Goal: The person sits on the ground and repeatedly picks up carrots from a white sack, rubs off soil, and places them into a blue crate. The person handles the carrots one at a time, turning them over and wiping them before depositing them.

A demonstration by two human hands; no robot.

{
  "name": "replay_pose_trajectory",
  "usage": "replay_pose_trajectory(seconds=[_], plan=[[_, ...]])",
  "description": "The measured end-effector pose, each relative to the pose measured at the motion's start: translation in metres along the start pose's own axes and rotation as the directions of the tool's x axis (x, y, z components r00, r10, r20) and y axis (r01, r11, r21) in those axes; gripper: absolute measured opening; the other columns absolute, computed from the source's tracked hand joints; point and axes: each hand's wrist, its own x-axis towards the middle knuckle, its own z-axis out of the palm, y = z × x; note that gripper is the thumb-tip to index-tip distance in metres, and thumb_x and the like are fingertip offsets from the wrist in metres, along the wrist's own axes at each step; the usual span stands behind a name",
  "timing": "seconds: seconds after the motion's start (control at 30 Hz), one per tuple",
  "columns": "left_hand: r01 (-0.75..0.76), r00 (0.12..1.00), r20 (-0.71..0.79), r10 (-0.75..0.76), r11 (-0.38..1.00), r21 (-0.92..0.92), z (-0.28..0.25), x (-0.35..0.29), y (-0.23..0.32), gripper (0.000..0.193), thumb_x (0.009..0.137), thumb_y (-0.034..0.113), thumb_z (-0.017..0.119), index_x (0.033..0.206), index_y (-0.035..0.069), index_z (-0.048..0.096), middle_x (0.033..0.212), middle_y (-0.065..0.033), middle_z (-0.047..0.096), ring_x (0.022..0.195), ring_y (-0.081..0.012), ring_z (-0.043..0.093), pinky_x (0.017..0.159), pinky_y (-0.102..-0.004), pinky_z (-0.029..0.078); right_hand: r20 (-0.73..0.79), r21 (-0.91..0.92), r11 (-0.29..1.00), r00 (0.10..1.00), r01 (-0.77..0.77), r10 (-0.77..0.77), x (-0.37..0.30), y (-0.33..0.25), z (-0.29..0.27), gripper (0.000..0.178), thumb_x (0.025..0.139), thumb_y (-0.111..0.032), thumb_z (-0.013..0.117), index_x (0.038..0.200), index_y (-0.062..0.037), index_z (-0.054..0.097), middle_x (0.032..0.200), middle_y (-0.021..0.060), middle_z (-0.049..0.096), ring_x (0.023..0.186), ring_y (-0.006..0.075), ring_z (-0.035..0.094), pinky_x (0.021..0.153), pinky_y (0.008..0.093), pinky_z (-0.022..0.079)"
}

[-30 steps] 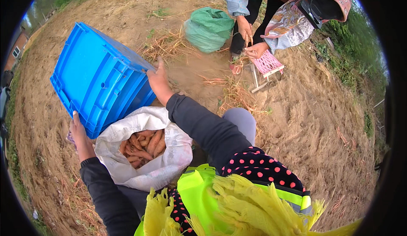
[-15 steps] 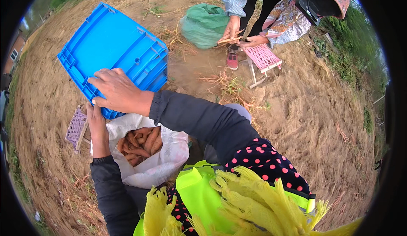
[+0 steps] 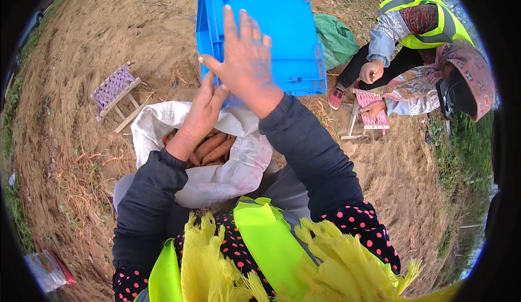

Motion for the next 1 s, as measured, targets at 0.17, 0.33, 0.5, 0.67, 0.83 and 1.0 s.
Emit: replay_pose_trajectory(seconds=[0.17, 0.33, 0.5, 0.67, 0.83, 1.0], plan=[[0.007, 1.0, -0.003, -0.007, 0.993, 0.115, 0.024, -0.011, 0.011, 0.065, 0.102, 0.022, 0.053, 0.151, -0.004, 0.02, 0.117, -0.0302, 0.06, 0.109, -0.0429, 0.061, 0.092, -0.0469, 0.046, 0.134, 0.18, 0.975, 0.985, -0.129, 0.106, -0.005, 0.03, 0.0, 0.094, 0.076, -0.04, 0.077, 0.149, 0.0022, 0.035, 0.149, 0.0271, 0.041, 0.14, 0.0445, 0.036, 0.111, 0.0566, 0.031], [0.121, 0.967, 0.159, -0.198, 0.91, 0.396, 0.029, -0.027, 0.031, 0.079, 0.092, 0.017, 0.06, 0.15, -0.013, 0.015, 0.105, -0.0319, 0.061, 0.099, -0.0453, 0.061, 0.087, -0.0512, 0.047, 0.02, 0.21, 0.976, 0.998, -0.055, 0.052, -0.011, 0.035, -0.003, 0.076, 0.081, -0.032, 0.071, 0.143, 0.002, 0.044, 0.142, 0.0251, 0.05, 0.129, 0.0394, 0.05, 0.106, 0.0489, 0.039], [-0.029, 0.988, 0.147, -0.047, 0.88, 0.473, 0.024, -0.038, 0.028, 0.077, 0.09, 0.015, 0.062, 0.15, -0.009, 0.022, 0.132, -0.0319, 0.052, 0.119, -0.0445, 0.054, 0.1, -0.0488, 0.044, -0.047, 0.154, 0.988, 0.999, 0.02, -0.012, -0.009, 0.038, 0.001, 0.063, 0.087, -0.028, 0.066, 0.141, -0.0004, 0.049, 0.135, 0.0237, 0.056, 0.122, 0.0397, 0.055, 0.101, 0.0488, 0.043], [0.006, 0.982, 0.15, -0.111, 0.823, 0.568, 0.019, -0.054, 0.028, 0.07, 0.089, 0.013, 0.063, 0.15, -0.003, 0.03, 0.14, -0.024, 0.05, 0.127, -0.0411, 0.052, 0.105, -0.0459, 0.043, -0.116, 0.165, 0.985, 0.991, -0.054, 0.074, 0.002, 0.056, 0.006, 0.057, 0.089, -0.031, 0.066, 0.136, 0.0001, 0.055, 0.127, 0.0243, 0.062, 0.116, 0.0394, 0.057, 0.1, 0.0471, 0.044], [0.071, 0.966, 0.151, -0.209, 0.779, 0.623, 0.001, -0.063, 0.034, 0.061, 0.089, 0.016, 0.063, 0.143, -0.002, 0.042, 0.126, -0.0221, 0.058, 0.111, -0.0391, 0.061, 0.093, -0.0461, 0.051, -0.082, 0.25, 0.94, 0.962, -0.233, 0.26, 0.013, 0.095, -0.002, 0.059, 0.088, -0.036, 0.066, 0.136, -0.0032, 0.059, 0.129, 0.0234, 0.062, 0.117, 0.0371, 0.057, 0.102, 0.0454, 0.044], [0.07, 0.962, 0.142, -0.231, 0.718, 0.692, -0.009, -0.07, 0.027, 0.041, 0.088, 0.018, 0.062, 0.126, 0.003, 0.058, 0.103, -0.0176, 0.066, 0.098, -0.0373, 0.065, 0.083, -0.0459, 0.053, -0.106, 0.228, 0.951, 0.965, -0.211, 0.239, 0.007, 0.136, -0.01, 0.061, 0.091, -0.043, 0.061, 0.138, -0.0034, 0.057, 0.134, 0.0222, 0.058, 0.124, 0.0369, 0.055, 0.105, 0.0457, 0.042]])
